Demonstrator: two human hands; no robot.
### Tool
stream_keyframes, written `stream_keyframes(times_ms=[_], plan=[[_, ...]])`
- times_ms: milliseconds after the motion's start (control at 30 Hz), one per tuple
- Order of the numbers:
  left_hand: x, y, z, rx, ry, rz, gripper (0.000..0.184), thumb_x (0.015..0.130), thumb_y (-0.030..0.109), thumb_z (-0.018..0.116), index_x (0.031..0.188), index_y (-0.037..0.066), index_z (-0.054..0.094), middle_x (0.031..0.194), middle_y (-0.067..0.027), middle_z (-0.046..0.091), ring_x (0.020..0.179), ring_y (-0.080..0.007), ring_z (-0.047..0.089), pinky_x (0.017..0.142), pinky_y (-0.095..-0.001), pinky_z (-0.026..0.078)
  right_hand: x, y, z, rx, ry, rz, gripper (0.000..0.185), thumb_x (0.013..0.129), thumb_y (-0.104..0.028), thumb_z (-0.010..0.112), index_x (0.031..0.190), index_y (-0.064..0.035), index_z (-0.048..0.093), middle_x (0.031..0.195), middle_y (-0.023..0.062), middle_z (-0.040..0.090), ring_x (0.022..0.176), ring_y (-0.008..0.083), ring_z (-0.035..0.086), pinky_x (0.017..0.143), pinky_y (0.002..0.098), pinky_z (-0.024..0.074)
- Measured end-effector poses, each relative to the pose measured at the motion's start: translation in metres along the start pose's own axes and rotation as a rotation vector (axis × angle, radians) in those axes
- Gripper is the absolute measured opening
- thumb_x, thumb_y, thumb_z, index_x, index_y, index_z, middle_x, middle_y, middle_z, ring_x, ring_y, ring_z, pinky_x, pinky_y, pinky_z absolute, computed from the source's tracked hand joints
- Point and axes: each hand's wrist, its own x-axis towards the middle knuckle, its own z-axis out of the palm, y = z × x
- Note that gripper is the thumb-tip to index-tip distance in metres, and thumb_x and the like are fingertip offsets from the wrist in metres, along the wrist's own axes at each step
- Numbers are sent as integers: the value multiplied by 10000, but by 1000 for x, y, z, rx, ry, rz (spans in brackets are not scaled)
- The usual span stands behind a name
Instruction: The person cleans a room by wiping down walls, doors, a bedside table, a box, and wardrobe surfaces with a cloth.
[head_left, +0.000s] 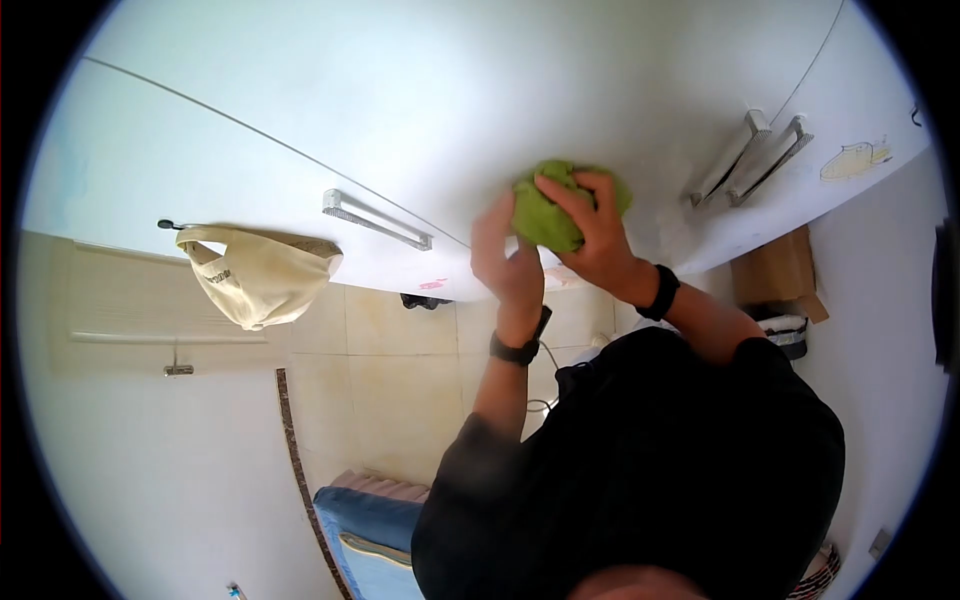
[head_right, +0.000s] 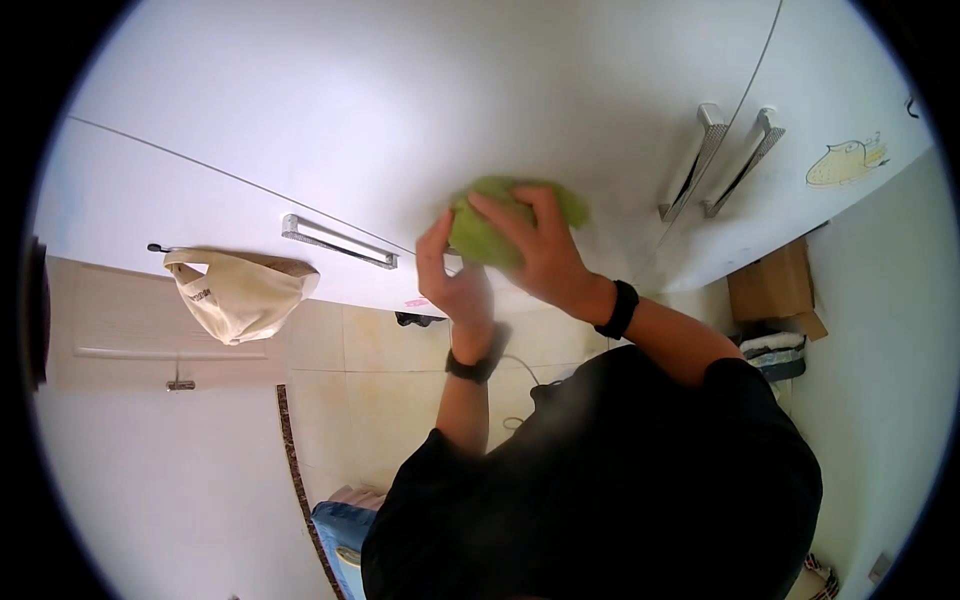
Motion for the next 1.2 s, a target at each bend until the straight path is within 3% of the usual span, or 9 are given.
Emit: stream_keyframes(times_ms=[133, 167, 333, 567, 700, 800, 1000, 1033, 1200], plan=[[20, 27, 26, -42, -3, 180, 431, 719, -116, 675, 1122, 32, 646, 1062, -116, 657, 900, -225, 634, 769, -295, 521, 19, 5, -29, -141, 186, -127, 615, 657, -76, 804, 1234, -108, 595, 1153, 148, 481, 1021, 318, 515, 849, 395, 467], [15, 32, 38, -67, 13, 190, 488, 660, -160, 629, 1092, 62, 674, 1041, -103, 673, 902, -277, 647, 733, -334, 526, 13, 17, -36, -183, 230, -172, 624, 653, -85, 812, 1234, -99, 585, 1164, 155, 481, 1027, 328, 516, 853, 405, 464], [-25, 23, 73, -179, -108, 205, 463, 652, -148, 633, 1050, 81, 682, 1011, -85, 671, 852, -267, 653, 693, -332, 542, -45, 77, -56, -350, 193, -209, 743, 651, -97, 842, 1286, -92, 457, 1227, 186, 439, 1107, 352, 470, 926, 452, 410], [-67, -22, 57, -80, -331, 38, 422, 666, -139, 628, 1026, 74, 682, 1021, -94, 667, 874, -276, 657, 709, -338, 545, -96, 102, -22, -319, 91, -68, 649, 635, -114, 836, 1218, -103, 552, 1145, 175, 461, 1024, 359, 479, 879, 436, 428], [-66, -35, 32, -151, -286, -184, 426, 674, -133, 620, 1052, 57, 671, 1072, -114, 666, 964, -307, 645, 799, -379, 529, -76, 79, -6, -218, -67, -75, 599, 653, -94, 806, 1209, -135, 585, 1136, 157, 467, 1003, 346, 491, 859, 417, 448], [-47, -35, 18, -25, -101, -65, 440, 681, -132, 627, 1081, 47, 663, 1085, -122, 666, 973, -298, 645, 799, -380, 528, -32, 47, -2, -175, -98, -146, 572, 696, -109, 774, 1237, -177, 602, 1101, 120, 506, 978, 310, 526, 841, 387, 475], [16, 8, 24, -255, 69, 27, 431, 720, -149, 625, 1114, 24, 659, 1062, -119, 650, 906, -225, 637, 674, -273, 521, 39, 11, -33, -203, -2, -324, 585, 677, -128, 793, 1232, -181, 617, 1107, 111, 518, 969, 302, 543, 811, 375, 484], [16, 11, 24, -197, -15, 77, 367, 823, -110, 620, 1163, 30, 609, 1108, -68, 606, 936, -167, 623, 742, -273, 538, 38, 13, -40, -193, 7, -307, 588, 685, -132, 787, 1241, -209, 611, 1126, 98, 536, 1002, 299, 544, 843, 374, 488], [-7, 13, 53, -219, -136, 138, 360, 774, -133, 637, 1094, 32, 642, 1055, -89, 648, 899, -179, 640, 686, -272, 556, 10, 41, -68, -242, 32, -248, 620, 670, -114, 793, 1248, -233, 603, 1159, 92, 549, 1052, 304, 546, 882, 376, 497]])
